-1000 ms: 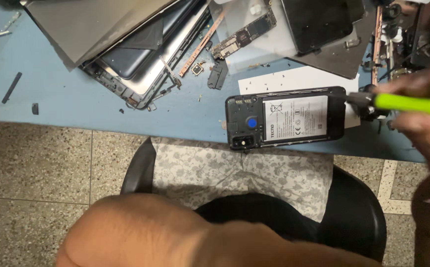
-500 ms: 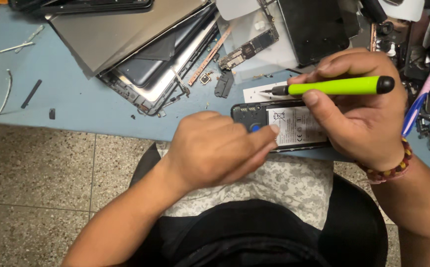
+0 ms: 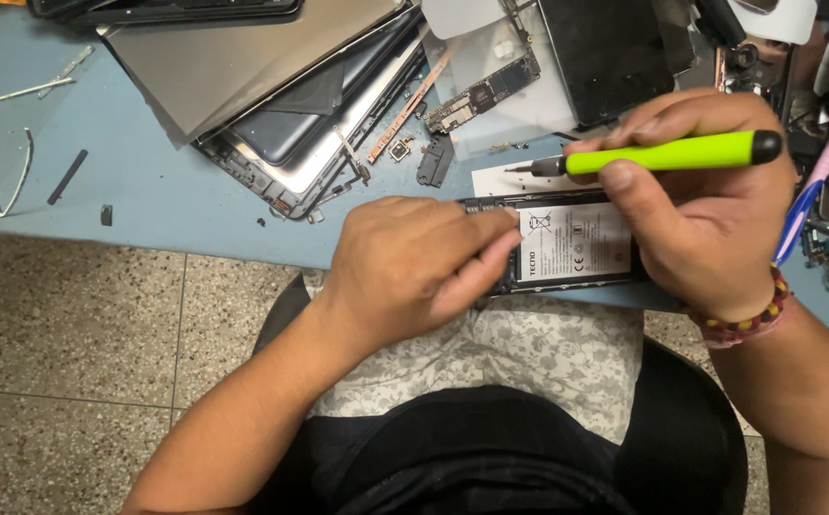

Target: The person uses a green-handled screwdriver to remove screws from the internal frame of a disassembled smartphone resting on their lap. They systematically unscrew fasteners around the battery and camera area, placing the removed screws on a white paper on the table.

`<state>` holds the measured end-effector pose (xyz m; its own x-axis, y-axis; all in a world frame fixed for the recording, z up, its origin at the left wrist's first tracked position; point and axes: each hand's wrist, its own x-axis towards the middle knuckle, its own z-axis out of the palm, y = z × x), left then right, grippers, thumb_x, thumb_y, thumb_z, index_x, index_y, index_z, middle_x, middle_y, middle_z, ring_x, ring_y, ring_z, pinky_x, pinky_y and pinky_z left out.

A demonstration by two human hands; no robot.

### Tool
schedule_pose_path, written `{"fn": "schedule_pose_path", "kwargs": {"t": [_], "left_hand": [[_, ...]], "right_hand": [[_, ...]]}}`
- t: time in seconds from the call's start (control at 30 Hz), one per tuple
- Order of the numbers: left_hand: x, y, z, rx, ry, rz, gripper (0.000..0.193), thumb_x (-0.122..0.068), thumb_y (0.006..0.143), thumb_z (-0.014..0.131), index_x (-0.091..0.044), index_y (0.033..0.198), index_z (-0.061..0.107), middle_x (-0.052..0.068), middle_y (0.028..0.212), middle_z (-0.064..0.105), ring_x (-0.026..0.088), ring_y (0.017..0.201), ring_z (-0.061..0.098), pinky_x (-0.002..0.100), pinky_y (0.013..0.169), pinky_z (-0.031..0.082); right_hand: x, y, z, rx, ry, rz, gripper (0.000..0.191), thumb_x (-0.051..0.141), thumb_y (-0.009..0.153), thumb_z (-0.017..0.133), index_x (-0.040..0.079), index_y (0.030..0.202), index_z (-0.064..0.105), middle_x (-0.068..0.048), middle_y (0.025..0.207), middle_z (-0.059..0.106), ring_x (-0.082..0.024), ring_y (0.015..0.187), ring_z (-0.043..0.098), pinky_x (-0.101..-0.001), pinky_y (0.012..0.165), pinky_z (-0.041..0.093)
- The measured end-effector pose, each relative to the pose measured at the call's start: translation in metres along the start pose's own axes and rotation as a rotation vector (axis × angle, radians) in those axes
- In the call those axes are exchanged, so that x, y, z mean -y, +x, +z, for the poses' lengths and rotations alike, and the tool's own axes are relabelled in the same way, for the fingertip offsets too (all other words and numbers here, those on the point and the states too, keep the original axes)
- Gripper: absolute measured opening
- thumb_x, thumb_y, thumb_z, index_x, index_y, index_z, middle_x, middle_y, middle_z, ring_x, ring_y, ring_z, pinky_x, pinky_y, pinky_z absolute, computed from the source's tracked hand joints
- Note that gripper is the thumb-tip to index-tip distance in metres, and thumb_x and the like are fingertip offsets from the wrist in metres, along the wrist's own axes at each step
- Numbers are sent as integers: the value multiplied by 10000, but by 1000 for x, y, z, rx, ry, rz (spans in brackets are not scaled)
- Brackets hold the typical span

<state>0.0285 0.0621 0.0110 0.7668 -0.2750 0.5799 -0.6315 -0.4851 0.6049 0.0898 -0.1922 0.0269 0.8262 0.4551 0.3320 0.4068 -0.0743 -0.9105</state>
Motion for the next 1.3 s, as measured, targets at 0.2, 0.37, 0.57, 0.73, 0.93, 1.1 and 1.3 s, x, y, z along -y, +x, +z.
{"fn": "schedule_pose_path", "kwargs": {"t": [0.2,0.37,0.57,0.73,0.93,1.1,1.3], "left_hand": [[-2,2,1,-34,-27,-186,193,-204,980,789,-73,1116,752,2,752,662,113,574,595,284,525,432],[-1,3,1,-10,-47,-242,217,-259,944,811,-108,1095,773,-9,754,643,121,584,590,294,524,438],[2,1,2,-4,-85,-233,154,-246,971,790,-137,1080,788,-18,810,669,106,636,619,280,559,464],[4,0,4,19,-61,-240,139,-241,965,789,-125,1043,786,-24,808,677,95,623,620,269,537,465],[5,-1,5,26,-29,-225,129,-234,965,785,-118,1023,780,-27,805,675,89,620,616,265,531,468],[4,-1,7,42,0,-222,130,-246,965,784,-124,1010,780,-33,796,670,85,606,606,267,523,464],[1,2,3,69,37,-191,338,-324,937,808,-125,1203,746,-31,801,622,99,615,588,280,551,474]], "right_hand": [[0,-3,-6,-54,131,23,228,75,1106,659,40,1211,460,-119,1118,623,-226,1025,728,-370,962,682],[0,-7,-6,-46,189,29,264,135,1102,686,48,1227,470,-117,1112,628,-219,991,744,-371,904,705],[-4,-12,-8,-33,149,28,270,145,1114,688,47,1219,459,-110,1085,601,-211,1014,738,-373,941,694],[-3,-11,-10,-18,69,-7,275,143,1117,682,39,1219,449,-119,1097,599,-189,969,711,-360,957,692],[2,-6,-8,23,1,-67,262,124,1066,651,21,1197,448,-131,1104,596,-190,979,736,-361,941,683],[8,-4,-7,64,-44,-97,280,98,1046,656,27,1193,429,-141,1112,598,-192,979,729,-383,958,688],[11,-6,-16,95,-95,-136,259,100,1025,626,13,1167,428,-147,1146,580,-190,993,721,-398,935,684]]}}
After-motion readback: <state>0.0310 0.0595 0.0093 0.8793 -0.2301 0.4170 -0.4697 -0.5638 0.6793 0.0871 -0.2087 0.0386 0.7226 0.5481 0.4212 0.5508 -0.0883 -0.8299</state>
